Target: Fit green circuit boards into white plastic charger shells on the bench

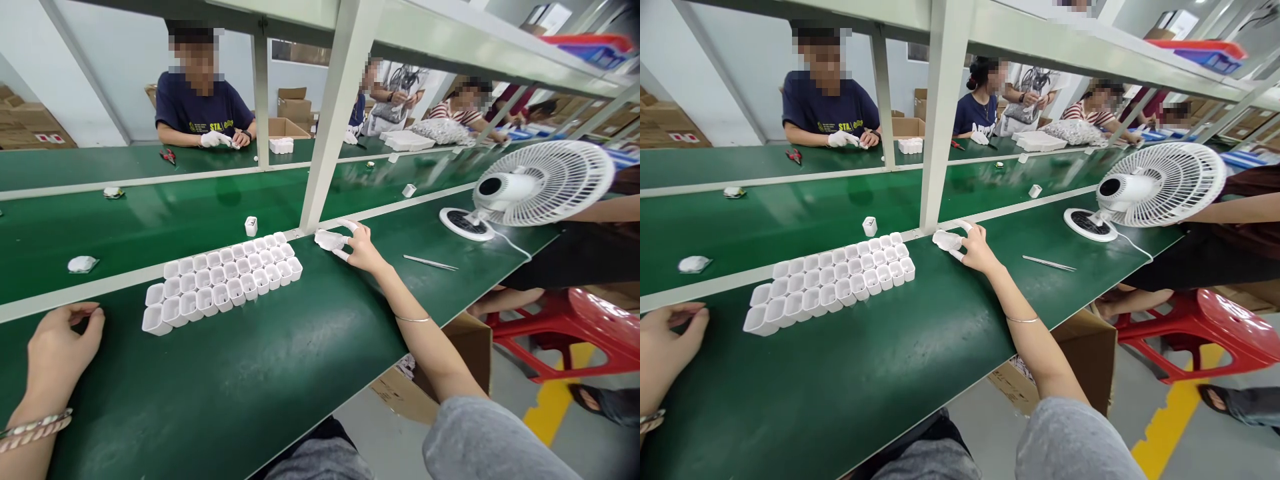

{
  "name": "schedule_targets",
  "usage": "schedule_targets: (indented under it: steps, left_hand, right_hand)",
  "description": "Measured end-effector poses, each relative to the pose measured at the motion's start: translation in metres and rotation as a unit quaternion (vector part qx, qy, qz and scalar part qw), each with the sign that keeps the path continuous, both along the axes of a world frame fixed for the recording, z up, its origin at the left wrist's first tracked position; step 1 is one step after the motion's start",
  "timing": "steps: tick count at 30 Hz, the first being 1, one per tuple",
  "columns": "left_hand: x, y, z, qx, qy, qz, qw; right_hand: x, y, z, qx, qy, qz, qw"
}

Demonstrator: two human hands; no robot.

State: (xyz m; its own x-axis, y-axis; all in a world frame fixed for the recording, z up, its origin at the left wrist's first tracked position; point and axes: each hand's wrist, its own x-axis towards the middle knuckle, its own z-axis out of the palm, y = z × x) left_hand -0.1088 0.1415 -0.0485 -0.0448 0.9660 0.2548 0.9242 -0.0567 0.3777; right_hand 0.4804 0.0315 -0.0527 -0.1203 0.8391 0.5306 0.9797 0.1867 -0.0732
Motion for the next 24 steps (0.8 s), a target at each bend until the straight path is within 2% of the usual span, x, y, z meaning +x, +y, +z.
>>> schedule_targets:
  steps: [4, 9, 14, 18, 24]
  left_hand:
    - [0.003, -0.002, 0.003, -0.002, -0.002, 0.002, 1.000]
    - [0.003, -0.003, 0.004, -0.006, -0.003, 0.001, 1.000]
    - [0.003, -0.002, 0.004, -0.007, -0.005, 0.003, 1.000]
    - [0.003, -0.002, 0.002, -0.004, -0.006, -0.002, 1.000]
    - [0.003, -0.004, 0.004, 0.000, -0.011, -0.002, 1.000]
  right_hand:
    - [0.001, -0.001, 0.000, -0.041, -0.001, 0.009, 0.999]
    - [-0.002, 0.000, 0.000, -0.014, 0.012, 0.007, 1.000]
    - [0.001, -0.002, 0.002, -0.041, 0.001, 0.014, 0.999]
    - [0.009, -0.004, 0.003, -0.029, -0.004, 0.001, 1.000]
    - [0.007, -0.001, -0.005, -0.040, 0.004, 0.013, 0.999]
